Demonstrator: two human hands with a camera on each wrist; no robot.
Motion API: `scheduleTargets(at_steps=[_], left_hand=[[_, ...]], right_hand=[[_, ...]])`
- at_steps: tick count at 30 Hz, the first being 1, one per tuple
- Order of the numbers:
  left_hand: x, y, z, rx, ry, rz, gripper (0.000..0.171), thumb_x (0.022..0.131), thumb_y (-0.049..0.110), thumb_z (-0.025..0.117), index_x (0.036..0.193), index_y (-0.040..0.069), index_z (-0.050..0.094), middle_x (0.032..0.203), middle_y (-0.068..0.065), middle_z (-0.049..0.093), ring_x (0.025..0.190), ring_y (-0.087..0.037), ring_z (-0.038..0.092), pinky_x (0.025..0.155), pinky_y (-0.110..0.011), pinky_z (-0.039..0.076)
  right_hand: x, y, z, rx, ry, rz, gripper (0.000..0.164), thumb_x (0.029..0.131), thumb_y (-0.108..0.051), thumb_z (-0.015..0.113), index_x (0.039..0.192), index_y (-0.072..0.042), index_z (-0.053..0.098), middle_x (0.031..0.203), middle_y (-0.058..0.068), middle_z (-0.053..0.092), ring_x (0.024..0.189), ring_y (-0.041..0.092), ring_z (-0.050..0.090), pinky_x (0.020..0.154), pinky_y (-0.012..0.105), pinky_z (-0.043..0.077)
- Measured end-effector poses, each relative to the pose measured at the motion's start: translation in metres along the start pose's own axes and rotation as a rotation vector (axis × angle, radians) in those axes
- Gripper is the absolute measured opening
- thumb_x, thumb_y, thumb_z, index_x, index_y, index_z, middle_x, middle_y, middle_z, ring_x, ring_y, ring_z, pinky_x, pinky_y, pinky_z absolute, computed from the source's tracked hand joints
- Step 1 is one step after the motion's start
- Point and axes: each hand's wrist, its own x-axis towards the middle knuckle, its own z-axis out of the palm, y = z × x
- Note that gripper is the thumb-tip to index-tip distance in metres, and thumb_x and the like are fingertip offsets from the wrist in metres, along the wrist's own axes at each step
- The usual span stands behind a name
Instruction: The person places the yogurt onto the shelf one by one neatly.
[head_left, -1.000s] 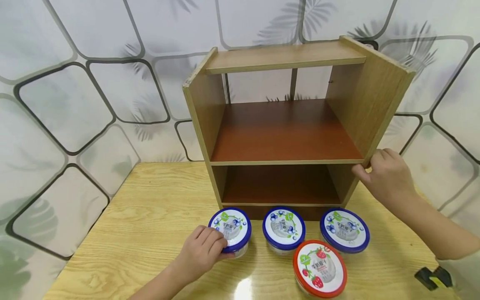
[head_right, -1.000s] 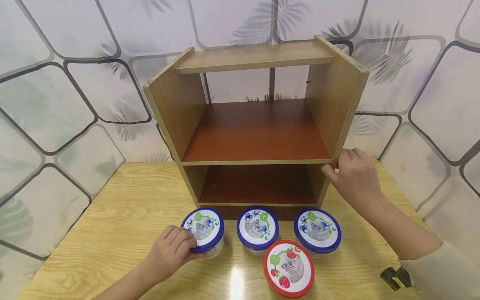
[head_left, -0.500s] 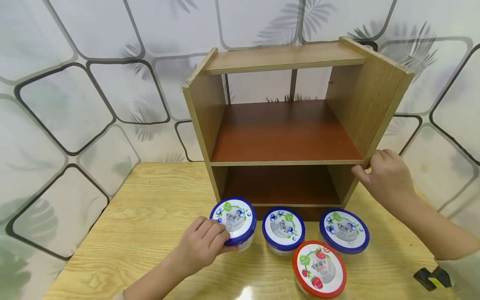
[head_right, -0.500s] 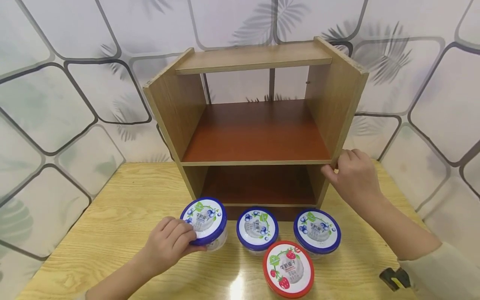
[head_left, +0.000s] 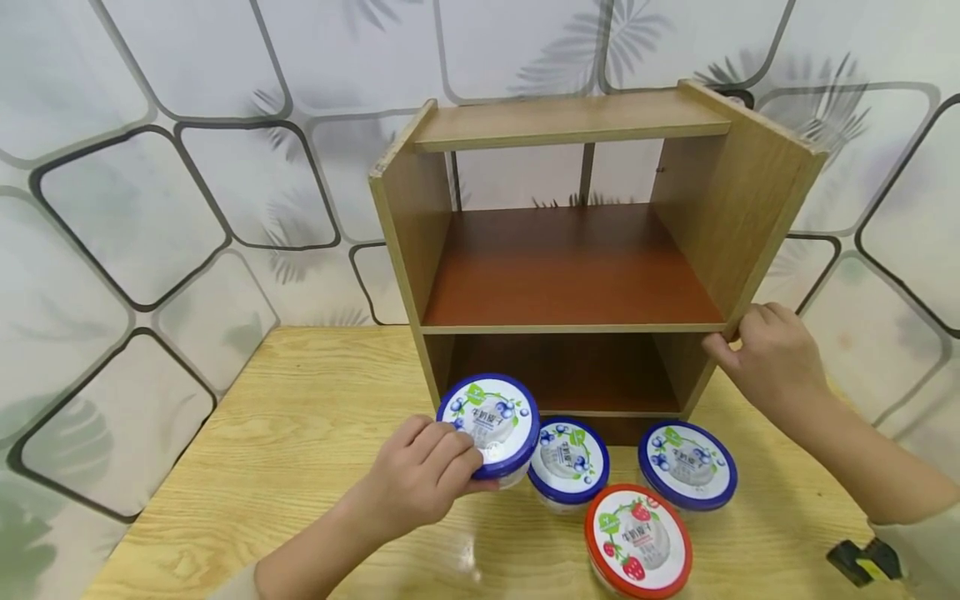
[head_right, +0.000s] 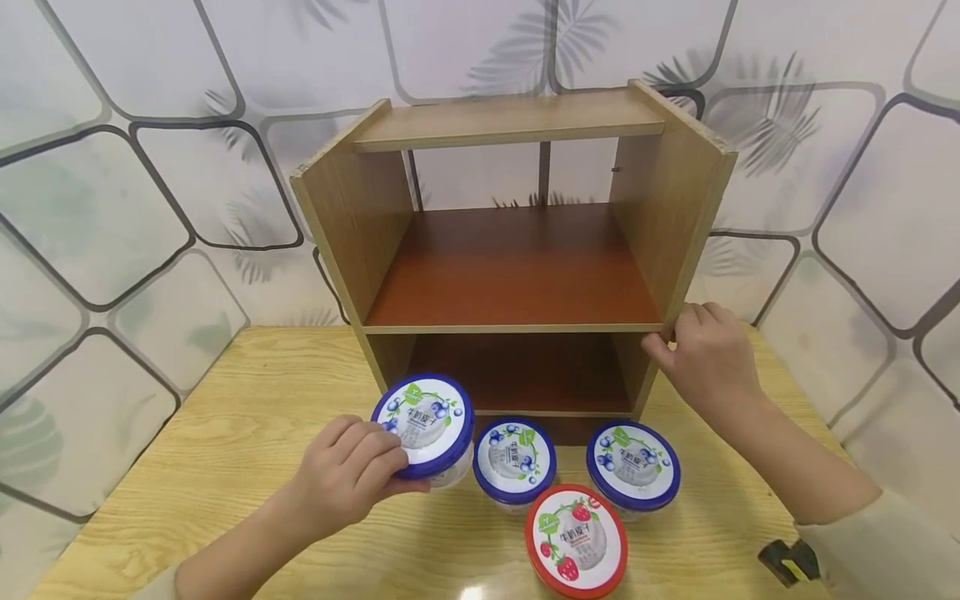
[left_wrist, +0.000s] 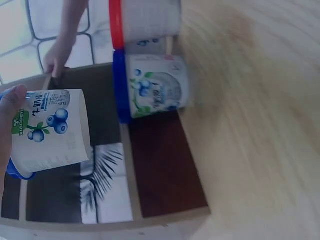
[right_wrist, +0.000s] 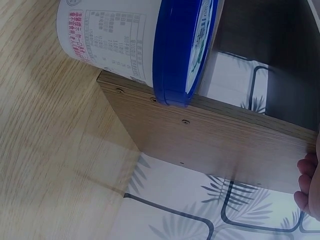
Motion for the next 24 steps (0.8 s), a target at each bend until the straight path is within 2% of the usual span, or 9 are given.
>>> scheduleTargets(at_steps=[8, 14, 24], left_hand=[[0.018, -0.001, 0.008, -0.018, 0.050, 0.034, 0.035, 0.094, 0.041, 0.054, 0.078, 0.010, 0.057, 0.075, 0.002, 0.057, 0.065, -0.011, 0.055, 0.060, -0.023, 0.047], [0.032, 0.001, 0.015, -0.017, 0.070, 0.065, 0.035, 0.090, 0.045, 0.058, 0.078, 0.012, 0.057, 0.074, 0.003, 0.056, 0.064, -0.008, 0.054, 0.059, -0.021, 0.045], [0.046, 0.003, 0.023, -0.022, 0.073, 0.068, 0.039, 0.084, 0.051, 0.063, 0.078, 0.013, 0.056, 0.076, 0.004, 0.058, 0.066, -0.008, 0.055, 0.060, -0.022, 0.044]], right_hand=[[-0.002, 0.001, 0.000, -0.001, -0.009, 0.011, 0.053, 0.090, -0.037, 0.033, 0.060, 0.005, 0.042, 0.050, 0.016, 0.042, 0.057, 0.040, 0.047, 0.048, 0.047, 0.036], [-0.002, 0.001, 0.000, -0.001, -0.016, 0.006, 0.053, 0.091, -0.037, 0.034, 0.060, 0.005, 0.042, 0.050, 0.016, 0.042, 0.056, 0.040, 0.047, 0.047, 0.046, 0.037], [-0.001, 0.000, -0.002, -0.001, -0.036, 0.028, 0.053, 0.090, -0.038, 0.033, 0.060, 0.005, 0.044, 0.050, 0.017, 0.043, 0.057, 0.039, 0.047, 0.047, 0.046, 0.037]])
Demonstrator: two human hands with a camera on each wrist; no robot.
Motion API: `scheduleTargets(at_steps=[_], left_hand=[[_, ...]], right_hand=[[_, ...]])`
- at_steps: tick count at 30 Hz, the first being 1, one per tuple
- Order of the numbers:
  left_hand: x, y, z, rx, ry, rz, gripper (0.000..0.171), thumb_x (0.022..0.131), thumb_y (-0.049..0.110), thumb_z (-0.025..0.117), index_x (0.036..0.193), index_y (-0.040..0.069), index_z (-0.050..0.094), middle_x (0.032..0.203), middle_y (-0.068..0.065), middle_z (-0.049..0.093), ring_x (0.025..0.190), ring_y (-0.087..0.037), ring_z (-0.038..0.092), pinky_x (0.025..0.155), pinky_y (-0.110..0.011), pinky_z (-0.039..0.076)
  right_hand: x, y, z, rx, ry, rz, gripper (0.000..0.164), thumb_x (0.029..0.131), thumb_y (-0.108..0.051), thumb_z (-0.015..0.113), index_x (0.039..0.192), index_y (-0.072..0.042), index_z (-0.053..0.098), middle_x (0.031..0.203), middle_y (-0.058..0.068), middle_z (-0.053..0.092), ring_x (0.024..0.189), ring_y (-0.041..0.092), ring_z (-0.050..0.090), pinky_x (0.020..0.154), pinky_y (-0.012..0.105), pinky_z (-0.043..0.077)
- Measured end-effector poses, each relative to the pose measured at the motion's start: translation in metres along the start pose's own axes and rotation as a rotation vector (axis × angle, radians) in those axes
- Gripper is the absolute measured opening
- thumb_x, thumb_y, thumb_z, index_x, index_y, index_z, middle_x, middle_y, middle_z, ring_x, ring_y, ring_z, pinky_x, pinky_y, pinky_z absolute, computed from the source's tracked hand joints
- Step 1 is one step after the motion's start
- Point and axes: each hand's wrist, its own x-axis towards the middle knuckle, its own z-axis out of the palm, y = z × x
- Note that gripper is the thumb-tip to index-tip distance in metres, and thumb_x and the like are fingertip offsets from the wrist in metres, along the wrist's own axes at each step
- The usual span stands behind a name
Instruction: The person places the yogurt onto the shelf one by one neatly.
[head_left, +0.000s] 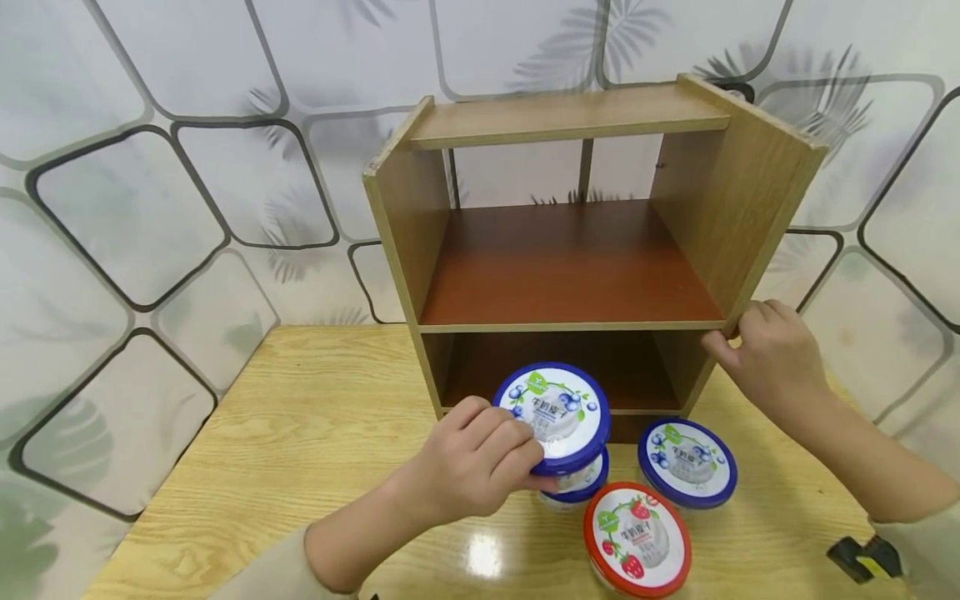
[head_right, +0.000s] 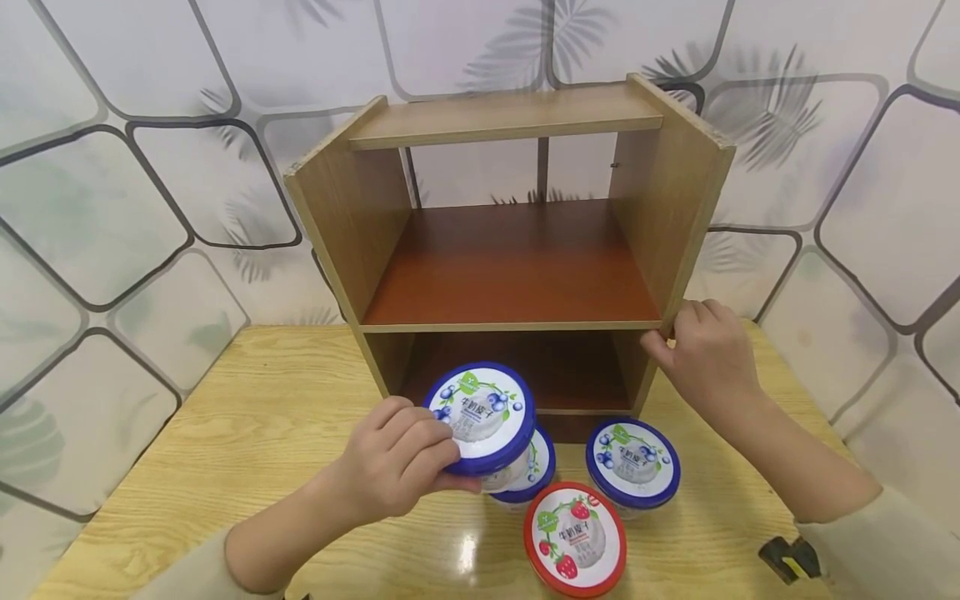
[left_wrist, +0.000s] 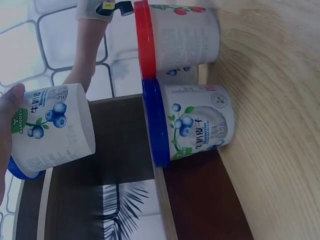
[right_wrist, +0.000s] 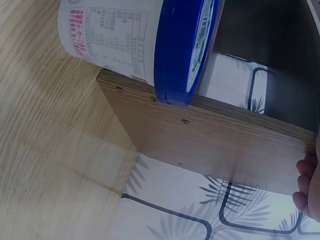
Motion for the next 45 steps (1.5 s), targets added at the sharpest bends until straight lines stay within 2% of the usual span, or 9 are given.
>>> scheduleTargets(at_steps=[7, 13, 27, 34, 40, 45], left_hand=[[0.007, -0.004, 0.005, 0.012, 0.000, 0.006, 0.040, 0.082, 0.054, 0.063, 0.080, 0.014, 0.057, 0.077, 0.004, 0.059, 0.067, -0.008, 0.056, 0.061, -0.022, 0.043], [0.021, -0.009, 0.008, 0.025, 0.030, 0.010, 0.043, 0.080, 0.056, 0.064, 0.079, 0.014, 0.057, 0.077, 0.004, 0.059, 0.067, -0.008, 0.056, 0.061, -0.023, 0.043], [0.051, -0.031, 0.022, 0.076, 0.091, 0.043, 0.040, 0.082, 0.053, 0.065, 0.081, 0.013, 0.059, 0.076, 0.004, 0.060, 0.068, -0.010, 0.057, 0.061, -0.024, 0.044], [0.064, -0.042, 0.032, 0.074, 0.102, 0.048, 0.040, 0.084, 0.052, 0.062, 0.084, 0.012, 0.058, 0.080, 0.003, 0.062, 0.070, -0.011, 0.057, 0.063, -0.024, 0.045], [0.070, -0.050, 0.041, 0.062, 0.083, 0.022, 0.040, 0.086, 0.050, 0.062, 0.088, 0.010, 0.059, 0.083, 0.002, 0.064, 0.075, -0.012, 0.059, 0.065, -0.025, 0.046], [0.073, -0.058, 0.050, 0.069, 0.082, -0.006, 0.043, 0.086, 0.052, 0.061, 0.090, 0.009, 0.059, 0.084, 0.001, 0.064, 0.076, -0.013, 0.059, 0.066, -0.025, 0.046]], right_hand=[[0.000, 0.000, 0.002, 0.006, 0.019, -0.018, 0.051, 0.090, -0.036, 0.034, 0.060, 0.005, 0.043, 0.050, 0.017, 0.042, 0.056, 0.039, 0.046, 0.048, 0.046, 0.036], [0.001, 0.000, 0.001, -0.001, 0.011, -0.033, 0.052, 0.091, -0.036, 0.033, 0.061, 0.005, 0.042, 0.050, 0.017, 0.043, 0.056, 0.039, 0.046, 0.049, 0.046, 0.037], [0.000, -0.001, -0.003, -0.022, -0.059, -0.003, 0.061, 0.096, -0.043, 0.029, 0.062, 0.006, 0.043, 0.052, 0.017, 0.045, 0.058, 0.037, 0.047, 0.050, 0.043, 0.038], [0.000, -0.001, -0.004, -0.016, -0.058, 0.000, 0.057, 0.092, -0.039, 0.031, 0.060, 0.006, 0.043, 0.052, 0.017, 0.044, 0.057, 0.038, 0.046, 0.049, 0.043, 0.037], [0.001, -0.002, -0.006, -0.016, -0.083, 0.008, 0.063, 0.094, -0.043, 0.028, 0.061, 0.007, 0.044, 0.052, 0.017, 0.045, 0.057, 0.036, 0.046, 0.049, 0.041, 0.037], [0.002, -0.002, -0.006, -0.011, -0.082, -0.001, 0.058, 0.092, -0.039, 0.031, 0.061, 0.008, 0.046, 0.052, 0.018, 0.047, 0.056, 0.035, 0.046, 0.049, 0.041, 0.037]])
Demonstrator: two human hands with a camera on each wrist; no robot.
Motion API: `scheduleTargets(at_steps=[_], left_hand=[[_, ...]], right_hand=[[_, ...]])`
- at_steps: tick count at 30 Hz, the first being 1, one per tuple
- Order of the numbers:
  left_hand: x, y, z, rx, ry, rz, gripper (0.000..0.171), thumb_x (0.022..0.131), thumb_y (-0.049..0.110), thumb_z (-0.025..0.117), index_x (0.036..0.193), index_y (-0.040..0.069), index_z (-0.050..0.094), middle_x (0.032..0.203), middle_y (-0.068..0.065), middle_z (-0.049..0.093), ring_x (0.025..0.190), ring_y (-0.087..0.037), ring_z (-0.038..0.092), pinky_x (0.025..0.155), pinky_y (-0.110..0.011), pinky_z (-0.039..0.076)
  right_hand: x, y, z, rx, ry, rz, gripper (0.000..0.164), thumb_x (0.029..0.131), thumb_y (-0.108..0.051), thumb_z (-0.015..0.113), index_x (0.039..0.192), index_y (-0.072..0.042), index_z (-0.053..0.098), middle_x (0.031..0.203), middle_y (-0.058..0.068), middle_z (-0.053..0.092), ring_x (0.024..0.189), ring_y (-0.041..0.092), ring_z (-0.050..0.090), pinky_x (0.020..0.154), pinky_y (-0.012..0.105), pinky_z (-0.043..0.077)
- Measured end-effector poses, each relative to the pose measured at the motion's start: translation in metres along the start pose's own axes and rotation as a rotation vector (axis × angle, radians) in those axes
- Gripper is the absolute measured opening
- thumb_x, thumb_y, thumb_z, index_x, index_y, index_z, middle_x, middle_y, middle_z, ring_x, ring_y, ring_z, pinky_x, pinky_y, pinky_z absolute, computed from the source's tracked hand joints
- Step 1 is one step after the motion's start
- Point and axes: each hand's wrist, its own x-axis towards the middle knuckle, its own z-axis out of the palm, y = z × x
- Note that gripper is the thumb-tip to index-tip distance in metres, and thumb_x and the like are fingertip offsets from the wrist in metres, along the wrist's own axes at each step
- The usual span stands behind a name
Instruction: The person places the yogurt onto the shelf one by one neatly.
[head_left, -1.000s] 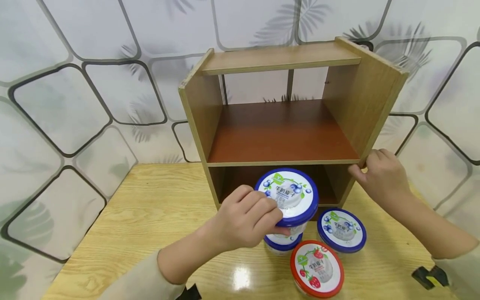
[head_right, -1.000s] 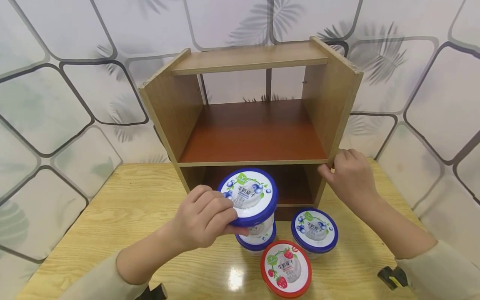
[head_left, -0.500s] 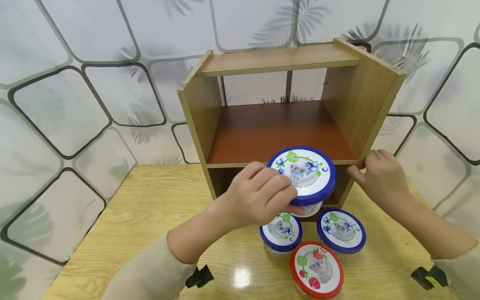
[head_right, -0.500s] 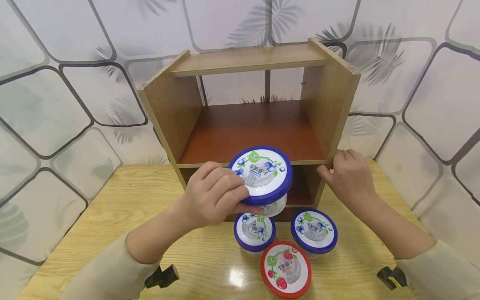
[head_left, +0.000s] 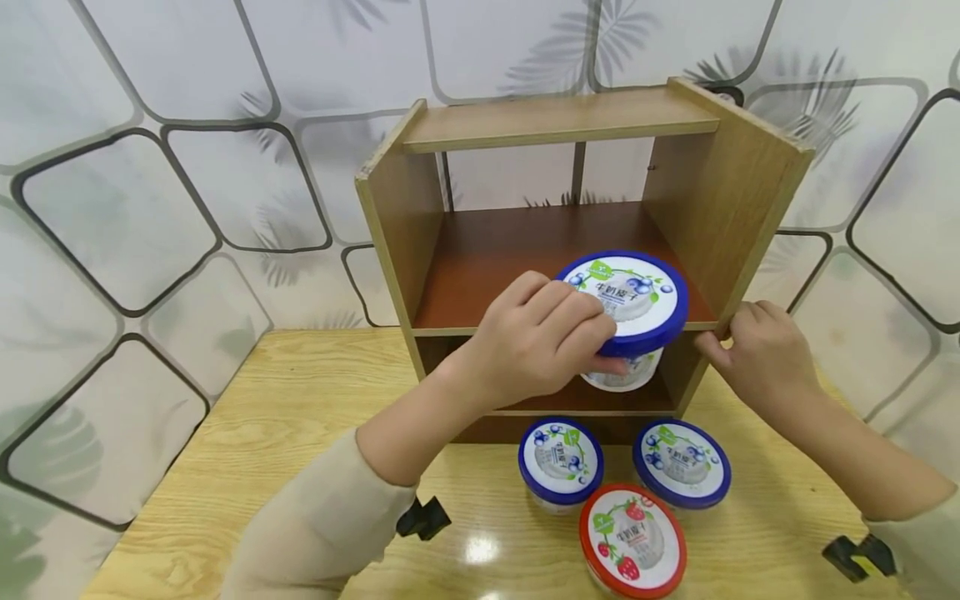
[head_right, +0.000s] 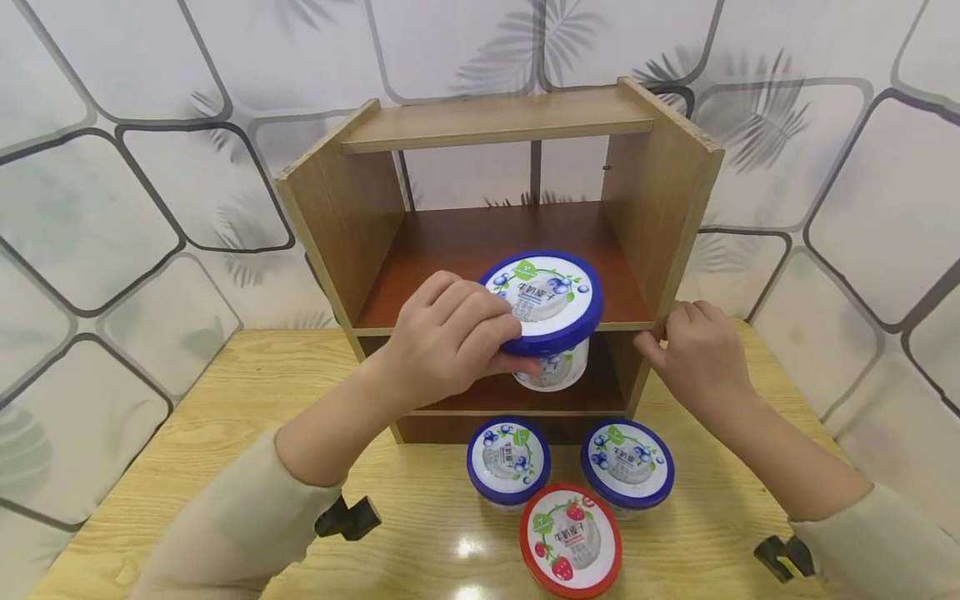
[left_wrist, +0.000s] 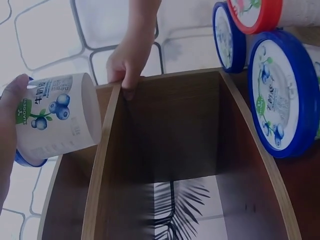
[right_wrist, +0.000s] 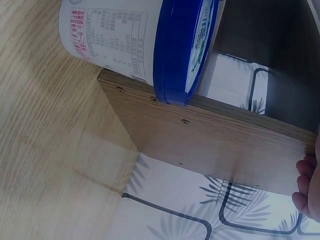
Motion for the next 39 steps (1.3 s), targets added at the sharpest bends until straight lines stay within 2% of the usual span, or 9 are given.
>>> scheduleTargets(at_steps=[4, 10, 16, 20, 28, 33, 39], left_hand=[[0.004, -0.004, 0.006, 0.007, -0.019, -0.015, 0.044, 0.087, 0.053, 0.058, 0.091, 0.009, 0.060, 0.085, 0.000, 0.065, 0.077, -0.013, 0.059, 0.068, -0.026, 0.046], [0.014, -0.008, 0.007, 0.030, -0.019, -0.024, 0.043, 0.091, 0.053, 0.052, 0.094, 0.011, 0.061, 0.088, 0.000, 0.065, 0.079, -0.013, 0.059, 0.071, -0.027, 0.045], [0.021, -0.012, 0.011, 0.051, -0.019, -0.020, 0.043, 0.092, 0.052, 0.050, 0.094, 0.010, 0.059, 0.089, 0.001, 0.064, 0.080, -0.013, 0.058, 0.072, -0.027, 0.045], [0.021, -0.015, 0.018, 0.060, -0.030, -0.018, 0.042, 0.093, 0.051, 0.049, 0.094, 0.009, 0.059, 0.089, 0.000, 0.064, 0.081, -0.014, 0.058, 0.073, -0.028, 0.045], [0.018, -0.018, 0.033, 0.063, -0.063, -0.003, 0.041, 0.094, 0.049, 0.048, 0.094, 0.009, 0.057, 0.089, -0.001, 0.062, 0.080, -0.015, 0.056, 0.073, -0.028, 0.045], [0.015, -0.019, 0.042, 0.060, -0.089, -0.024, 0.039, 0.094, 0.048, 0.049, 0.092, 0.009, 0.057, 0.088, -0.002, 0.062, 0.080, -0.017, 0.056, 0.073, -0.029, 0.045], [0.015, -0.019, 0.049, 0.072, -0.080, -0.053, 0.036, 0.095, 0.044, 0.050, 0.090, 0.010, 0.059, 0.087, -0.001, 0.063, 0.079, -0.016, 0.057, 0.073, -0.027, 0.046]], right_hand=[[0.000, 0.001, 0.000, 0.000, 0.011, 0.008, 0.057, 0.091, -0.038, 0.032, 0.060, 0.008, 0.046, 0.051, 0.017, 0.046, 0.056, 0.036, 0.046, 0.049, 0.042, 0.038], [0.000, 0.001, 0.001, 0.006, 0.027, 0.000, 0.055, 0.090, -0.037, 0.035, 0.060, 0.008, 0.045, 0.051, 0.018, 0.046, 0.056, 0.037, 0.047, 0.049, 0.043, 0.037], [0.000, 0.001, -0.001, -0.001, 0.006, 0.006, 0.063, 0.094, -0.044, 0.031, 0.061, 0.008, 0.046, 0.051, 0.018, 0.046, 0.056, 0.037, 0.048, 0.049, 0.042, 0.039], [0.000, 0.001, 0.000, -0.004, 0.020, -0.003, 0.066, 0.096, -0.047, 0.030, 0.062, 0.007, 0.046, 0.051, 0.017, 0.046, 0.056, 0.037, 0.048, 0.048, 0.043, 0.039], [-0.001, 0.001, 0.003, 0.016, 0.052, -0.007, 0.053, 0.090, -0.038, 0.036, 0.063, 0.006, 0.046, 0.052, 0.017, 0.047, 0.057, 0.038, 0.048, 0.049, 0.044, 0.037], [-0.002, 0.002, 0.003, 0.013, 0.049, -0.007, 0.050, 0.089, -0.036, 0.038, 0.063, 0.006, 0.047, 0.052, 0.017, 0.047, 0.057, 0.039, 0.048, 0.048, 0.044, 0.038], [-0.002, 0.001, 0.003, 0.014, 0.046, 0.000, 0.050, 0.088, -0.035, 0.038, 0.062, 0.007, 0.047, 0.052, 0.017, 0.047, 0.056, 0.038, 0.048, 0.047, 0.044, 0.038]])
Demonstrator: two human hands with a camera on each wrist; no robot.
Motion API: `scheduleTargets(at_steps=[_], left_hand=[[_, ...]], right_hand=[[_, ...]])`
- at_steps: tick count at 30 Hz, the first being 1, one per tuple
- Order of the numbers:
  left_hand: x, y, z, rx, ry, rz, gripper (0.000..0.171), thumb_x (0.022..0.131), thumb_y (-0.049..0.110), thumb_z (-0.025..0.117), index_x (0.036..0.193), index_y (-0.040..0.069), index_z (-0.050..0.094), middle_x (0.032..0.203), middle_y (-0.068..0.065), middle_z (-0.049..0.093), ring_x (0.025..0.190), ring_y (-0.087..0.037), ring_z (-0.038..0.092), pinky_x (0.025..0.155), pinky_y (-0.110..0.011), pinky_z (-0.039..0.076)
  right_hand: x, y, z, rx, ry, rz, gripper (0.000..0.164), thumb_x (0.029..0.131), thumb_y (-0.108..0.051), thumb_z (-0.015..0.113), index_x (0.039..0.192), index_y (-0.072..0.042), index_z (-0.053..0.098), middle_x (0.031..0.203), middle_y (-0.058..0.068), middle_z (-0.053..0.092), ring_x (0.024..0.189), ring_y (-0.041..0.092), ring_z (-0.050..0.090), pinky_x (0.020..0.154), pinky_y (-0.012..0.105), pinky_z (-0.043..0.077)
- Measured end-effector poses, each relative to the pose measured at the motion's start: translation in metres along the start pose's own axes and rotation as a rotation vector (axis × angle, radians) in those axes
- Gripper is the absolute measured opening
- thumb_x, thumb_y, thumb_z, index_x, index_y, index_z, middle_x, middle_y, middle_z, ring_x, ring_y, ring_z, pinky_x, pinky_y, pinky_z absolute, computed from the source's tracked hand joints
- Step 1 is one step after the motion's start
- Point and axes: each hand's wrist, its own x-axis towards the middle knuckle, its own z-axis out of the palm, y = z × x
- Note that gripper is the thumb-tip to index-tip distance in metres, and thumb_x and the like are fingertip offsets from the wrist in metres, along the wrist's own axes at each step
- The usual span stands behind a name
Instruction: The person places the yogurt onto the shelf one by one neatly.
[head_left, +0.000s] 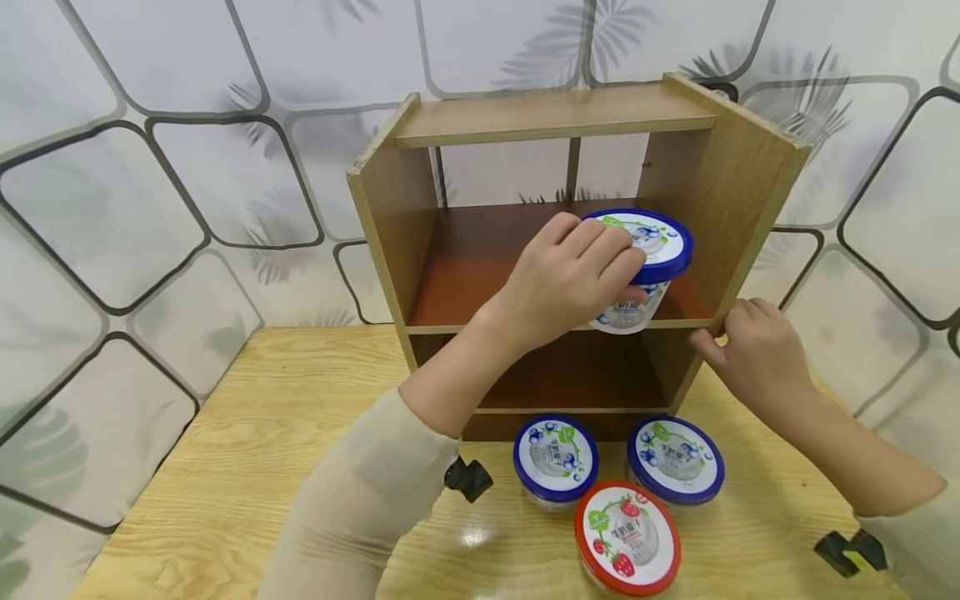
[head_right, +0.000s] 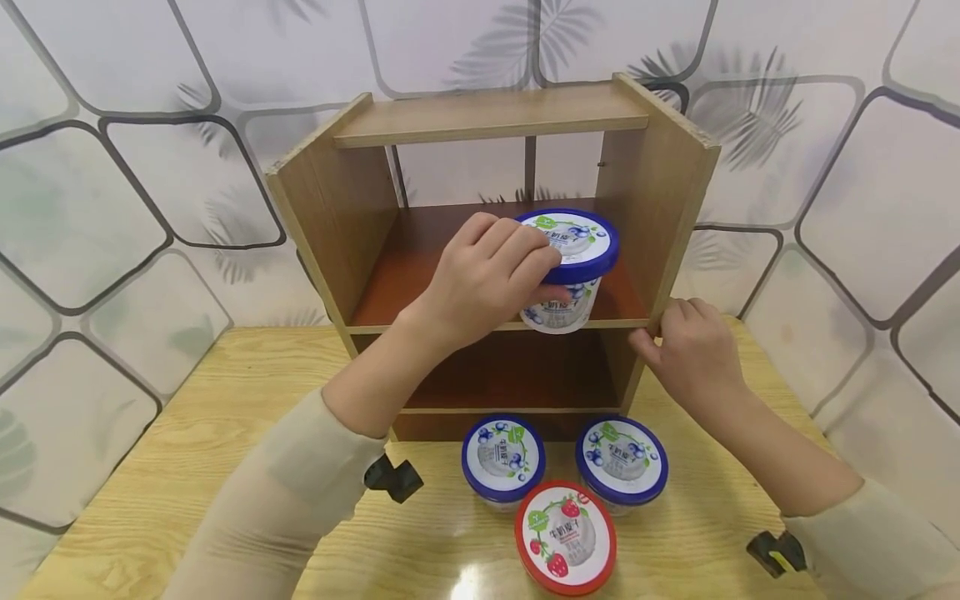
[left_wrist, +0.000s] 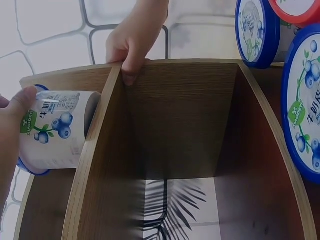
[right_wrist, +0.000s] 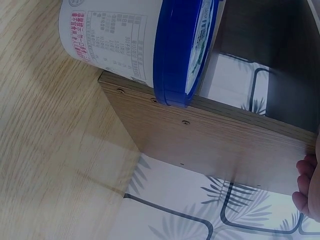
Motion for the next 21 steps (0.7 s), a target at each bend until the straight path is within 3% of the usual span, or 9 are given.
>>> scheduleTargets(at_steps=[8, 21], left_hand=[[0.003, 0.002, 0.004, 0.023, -0.006, -0.014, 0.036, 0.096, 0.043, 0.048, 0.091, 0.010, 0.060, 0.087, 0.000, 0.063, 0.079, -0.015, 0.057, 0.073, -0.027, 0.046], [0.005, 0.001, 0.013, 0.056, -0.045, -0.044, 0.037, 0.097, 0.044, 0.045, 0.091, 0.010, 0.060, 0.086, 0.002, 0.061, 0.083, -0.015, 0.060, 0.078, -0.028, 0.047]], right_hand=[[0.000, -0.001, -0.002, 0.000, -0.018, 0.023, 0.056, 0.091, -0.040, 0.034, 0.064, 0.006, 0.048, 0.052, 0.017, 0.048, 0.056, 0.037, 0.048, 0.048, 0.044, 0.038], [0.000, -0.001, 0.001, 0.007, 0.025, 0.014, 0.059, 0.094, -0.042, 0.033, 0.064, 0.006, 0.047, 0.052, 0.017, 0.047, 0.055, 0.037, 0.047, 0.047, 0.045, 0.036]])
